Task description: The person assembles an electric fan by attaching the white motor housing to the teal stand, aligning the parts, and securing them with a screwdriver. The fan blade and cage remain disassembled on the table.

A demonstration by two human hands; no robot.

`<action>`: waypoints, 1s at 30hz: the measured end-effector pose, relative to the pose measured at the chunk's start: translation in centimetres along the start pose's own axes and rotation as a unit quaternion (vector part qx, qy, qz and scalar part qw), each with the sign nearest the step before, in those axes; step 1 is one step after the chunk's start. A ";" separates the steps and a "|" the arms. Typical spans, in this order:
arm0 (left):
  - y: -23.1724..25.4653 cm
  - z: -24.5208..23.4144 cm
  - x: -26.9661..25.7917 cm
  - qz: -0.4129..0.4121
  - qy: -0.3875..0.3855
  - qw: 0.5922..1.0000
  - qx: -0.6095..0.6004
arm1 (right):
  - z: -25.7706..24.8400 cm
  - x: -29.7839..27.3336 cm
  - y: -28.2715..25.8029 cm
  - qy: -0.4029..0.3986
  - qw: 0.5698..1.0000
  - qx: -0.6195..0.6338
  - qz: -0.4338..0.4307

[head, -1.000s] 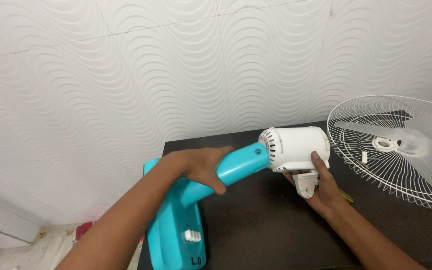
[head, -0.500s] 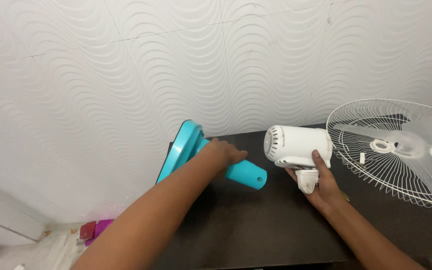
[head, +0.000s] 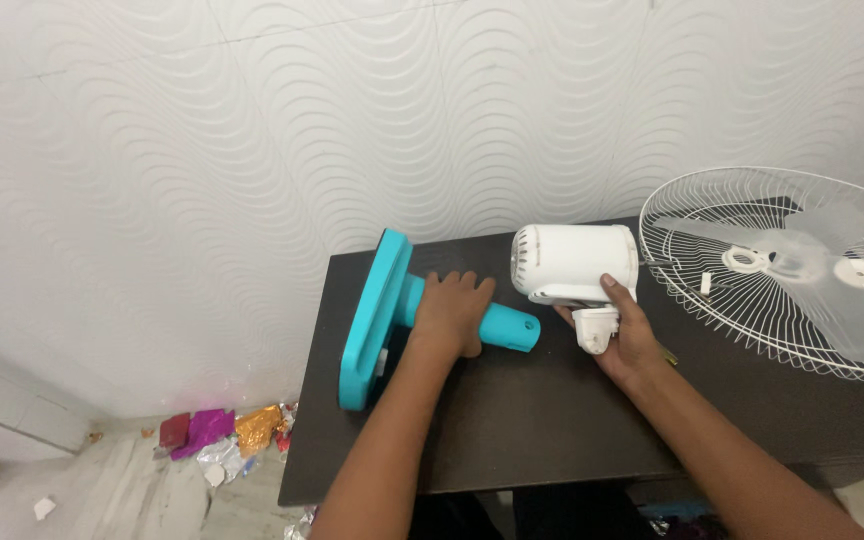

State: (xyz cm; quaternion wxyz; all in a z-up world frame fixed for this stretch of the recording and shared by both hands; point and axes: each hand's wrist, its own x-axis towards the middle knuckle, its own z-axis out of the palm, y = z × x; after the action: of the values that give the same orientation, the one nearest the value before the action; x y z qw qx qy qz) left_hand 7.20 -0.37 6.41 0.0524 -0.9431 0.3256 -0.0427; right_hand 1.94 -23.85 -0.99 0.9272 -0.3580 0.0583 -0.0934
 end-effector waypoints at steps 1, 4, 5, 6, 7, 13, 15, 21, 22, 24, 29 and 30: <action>0.2 -0.1 -0.2 -0.011 0.010 1.000 -0.004 | 0.1 0.1 0.0 -0.004 1.000 -0.008 -0.003; 0.6 -0.2 -0.7 -0.036 0.009 0.999 -0.037 | 1.0 0.4 0.6 0.002 0.999 -0.018 -0.035; 0.7 -0.2 -0.8 -0.045 0.034 0.998 -0.034 | 1.4 0.7 0.8 0.022 0.999 -0.019 -0.039; 1.0 -0.1 -1.0 -0.055 0.057 0.996 -0.032 | 1.8 0.9 1.2 0.043 0.998 -0.020 -0.042; 1.1 0.0 -1.2 -0.065 0.081 0.994 -0.030 | 2.2 1.3 1.5 0.064 0.997 -0.021 -0.045; 0.6 0.7 -1.6 -0.093 0.151 0.983 -0.046 | 3.9 5.1 2.4 0.075 0.988 0.078 -0.109; 0.5 0.8 -2.2 -0.083 0.240 0.965 -0.061 | 3.9 5.4 2.7 0.062 0.985 0.093 -0.128; 2.6 2.0 -2.7 -0.052 0.371 0.926 -0.043 | 3.5 5.4 2.5 0.070 0.983 0.098 -0.142; 3.1 2.2 -2.6 -0.052 0.383 0.922 -0.030 | 3.5 5.3 2.5 0.078 0.983 0.095 -0.138; 3.7 2.6 -2.5 -0.054 0.405 0.912 -0.035 | 3.6 5.2 2.6 0.074 0.983 0.105 -0.133; 4.4 2.8 -2.3 -0.068 0.409 0.910 -0.020 | 3.9 5.2 2.3 0.083 0.982 0.100 -0.139; 4.3 2.9 -2.3 -0.067 0.414 0.907 -0.019 | 3.8 5.2 2.3 0.087 0.981 0.101 -0.137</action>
State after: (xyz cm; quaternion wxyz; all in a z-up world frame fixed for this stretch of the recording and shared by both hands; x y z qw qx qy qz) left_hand 3.08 -2.12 2.84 -0.1083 -0.8608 0.2551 -0.4269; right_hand 7.97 -20.77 0.07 0.9284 -0.2573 0.0795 -0.2562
